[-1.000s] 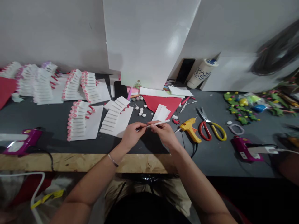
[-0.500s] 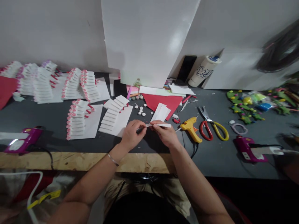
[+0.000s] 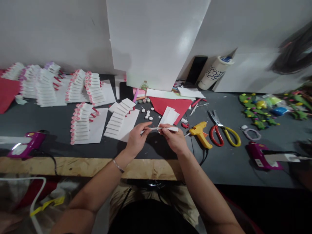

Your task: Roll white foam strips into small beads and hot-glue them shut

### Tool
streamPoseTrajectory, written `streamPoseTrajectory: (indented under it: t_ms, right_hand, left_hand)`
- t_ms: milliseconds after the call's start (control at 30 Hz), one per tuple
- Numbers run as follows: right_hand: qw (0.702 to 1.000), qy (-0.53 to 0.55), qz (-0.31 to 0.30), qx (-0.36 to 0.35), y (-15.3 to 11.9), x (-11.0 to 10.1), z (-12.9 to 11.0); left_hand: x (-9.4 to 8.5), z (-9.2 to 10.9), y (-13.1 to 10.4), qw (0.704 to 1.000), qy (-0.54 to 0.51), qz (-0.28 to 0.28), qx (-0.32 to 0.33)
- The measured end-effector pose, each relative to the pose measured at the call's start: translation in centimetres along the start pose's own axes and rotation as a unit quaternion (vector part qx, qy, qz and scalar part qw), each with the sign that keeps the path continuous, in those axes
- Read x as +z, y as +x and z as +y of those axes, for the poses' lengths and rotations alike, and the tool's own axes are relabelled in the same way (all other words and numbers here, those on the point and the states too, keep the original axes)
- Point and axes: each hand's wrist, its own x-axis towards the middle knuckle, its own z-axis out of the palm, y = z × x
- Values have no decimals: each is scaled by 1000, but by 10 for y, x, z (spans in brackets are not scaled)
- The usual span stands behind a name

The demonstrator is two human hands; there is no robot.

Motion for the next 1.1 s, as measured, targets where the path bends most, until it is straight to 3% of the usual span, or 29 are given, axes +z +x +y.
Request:
streamPoseTrajectory:
  t_ms: [133, 700, 800, 967, 1100]
  right_hand:
    - [1000, 13, 26, -1, 2, -1, 1]
    - [988, 113, 104, -37, 6, -4, -6]
    - [988, 128, 84, -23, 4, -1, -10]
    - [998, 35, -49, 30, -1, 13, 1]
    - [998, -48, -26, 9, 0, 17, 11]
  left_hand:
    - [-2, 1, 1, 999, 13, -13, 27]
    - [-1, 2, 2, 1000, -15, -20, -18]
    - [-2, 0, 3, 999, -40, 6, -29]
    - [2, -2, 5, 995, -92, 33, -19]
    - [9, -1, 2, 994, -106, 19, -13]
